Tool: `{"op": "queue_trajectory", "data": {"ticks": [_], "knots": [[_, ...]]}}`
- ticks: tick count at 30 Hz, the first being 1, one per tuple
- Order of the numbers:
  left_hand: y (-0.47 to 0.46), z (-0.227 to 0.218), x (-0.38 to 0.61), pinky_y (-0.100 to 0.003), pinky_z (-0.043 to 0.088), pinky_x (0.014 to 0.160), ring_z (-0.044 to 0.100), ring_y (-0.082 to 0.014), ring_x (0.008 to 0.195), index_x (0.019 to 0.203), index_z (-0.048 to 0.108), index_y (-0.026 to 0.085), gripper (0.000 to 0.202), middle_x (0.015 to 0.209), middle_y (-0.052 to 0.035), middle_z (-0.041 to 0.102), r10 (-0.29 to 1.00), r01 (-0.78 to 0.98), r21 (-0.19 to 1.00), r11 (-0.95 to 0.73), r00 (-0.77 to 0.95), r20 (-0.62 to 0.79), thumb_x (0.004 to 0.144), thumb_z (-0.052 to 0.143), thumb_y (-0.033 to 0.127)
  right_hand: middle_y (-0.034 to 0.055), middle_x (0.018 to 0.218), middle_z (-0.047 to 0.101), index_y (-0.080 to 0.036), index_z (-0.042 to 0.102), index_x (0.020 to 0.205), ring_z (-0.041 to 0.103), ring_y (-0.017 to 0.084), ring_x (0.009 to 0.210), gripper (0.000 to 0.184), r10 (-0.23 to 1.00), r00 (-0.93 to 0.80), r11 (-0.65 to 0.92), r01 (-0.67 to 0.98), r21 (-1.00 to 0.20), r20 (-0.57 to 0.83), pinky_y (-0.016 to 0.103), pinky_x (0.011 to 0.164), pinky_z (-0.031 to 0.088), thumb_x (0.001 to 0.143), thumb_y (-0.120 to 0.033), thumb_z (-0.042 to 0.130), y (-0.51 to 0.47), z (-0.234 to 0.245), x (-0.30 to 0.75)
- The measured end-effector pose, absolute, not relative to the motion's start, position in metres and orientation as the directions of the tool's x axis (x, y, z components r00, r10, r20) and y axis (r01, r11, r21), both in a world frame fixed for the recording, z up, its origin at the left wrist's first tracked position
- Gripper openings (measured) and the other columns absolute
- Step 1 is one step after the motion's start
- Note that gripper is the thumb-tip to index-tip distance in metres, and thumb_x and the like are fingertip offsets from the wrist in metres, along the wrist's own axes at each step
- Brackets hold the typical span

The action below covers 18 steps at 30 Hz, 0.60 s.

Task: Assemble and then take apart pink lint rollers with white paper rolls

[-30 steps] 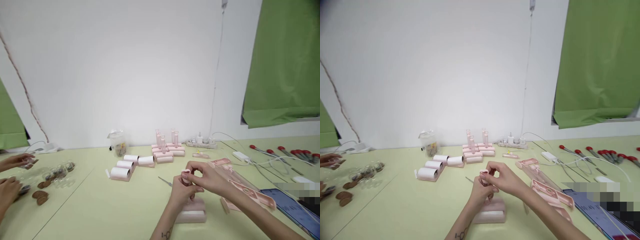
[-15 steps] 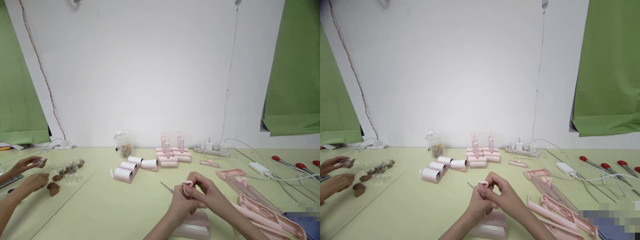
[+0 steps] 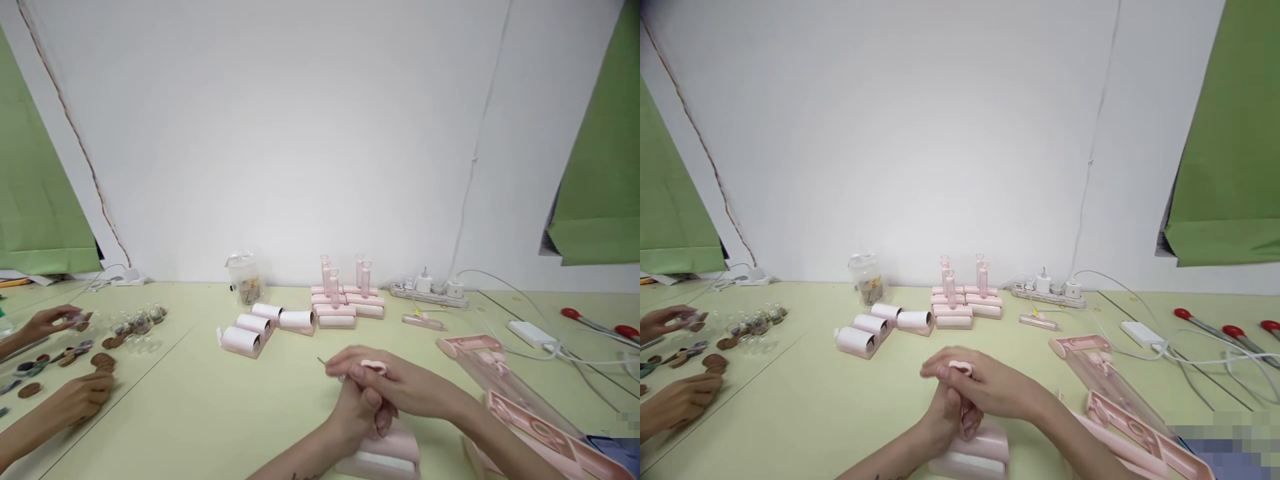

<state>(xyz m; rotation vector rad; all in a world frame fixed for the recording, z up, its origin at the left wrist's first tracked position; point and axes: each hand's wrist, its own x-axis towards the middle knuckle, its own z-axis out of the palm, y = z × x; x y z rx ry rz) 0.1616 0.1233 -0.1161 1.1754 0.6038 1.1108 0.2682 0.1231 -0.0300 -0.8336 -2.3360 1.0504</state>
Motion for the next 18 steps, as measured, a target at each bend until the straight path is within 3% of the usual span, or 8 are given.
{"op": "queue_trajectory", "data": {"ticks": [3,9,12,18], "knots": [[0.127,-0.127,0.163,-0.019,0.018,0.03,0.029,-0.0031,0.028,0.062,0.047,0.015,0.067,0.034,0.008,0.036,0.881,-0.38,0.924,-0.036,0.424,0.208,0.037,0.058,0.076,0.0059,0.087,0.063,-0.022,0.062,0.103,0.059,0.017,0.069,0.052,0.656,-0.754,0.415,0.329,-0.849,0.029,0.023,0.053,0.046,0.088,-0.053,0.024,0.127,-0.034,0.269],[0.122,-0.115,0.165,-0.018,0.018,0.035,0.027,-0.002,0.034,0.081,0.049,0.016,0.072,0.041,0.0113,0.038,0.906,-0.35,0.93,0.112,0.421,0.049,0.027,0.076,0.057,0.0084,0.096,0.064,-0.019,0.067,0.096,0.058,0.022,0.088,0.055,0.598,-0.795,0.486,0.252,-0.837,0.108,0.033,0.08,0.044,0.086,-0.056,0.027,0.133,-0.034,0.268],[0.119,-0.106,0.164,-0.018,0.019,0.037,0.027,-0.0022,0.037,0.074,0.051,0.016,0.065,0.042,0.0107,0.038,0.91,-0.318,0.94,0.127,0.414,0.017,0.028,0.077,0.053,0.0091,0.095,0.065,-0.018,0.068,0.093,0.057,0.023,0.091,0.058,0.599,-0.79,0.45,0.196,-0.871,0.132,0.035,0.083,0.043,0.086,-0.056,0.024,0.134,-0.034,0.269],[0.121,-0.106,0.163,-0.019,0.018,0.034,0.027,-0.0022,0.032,0.071,0.049,0.016,0.052,0.036,0.0111,0.037,0.877,-0.359,0.93,0.081,0.469,0.105,0.037,0.079,0.04,0.0094,0.092,0.066,-0.017,0.068,0.091,0.058,0.023,0.088,0.056,0.666,-0.716,0.445,0.157,-0.882,0.209,0.036,0.081,0.044,0.089,-0.05,0.023,0.133,-0.033,0.273]]}}
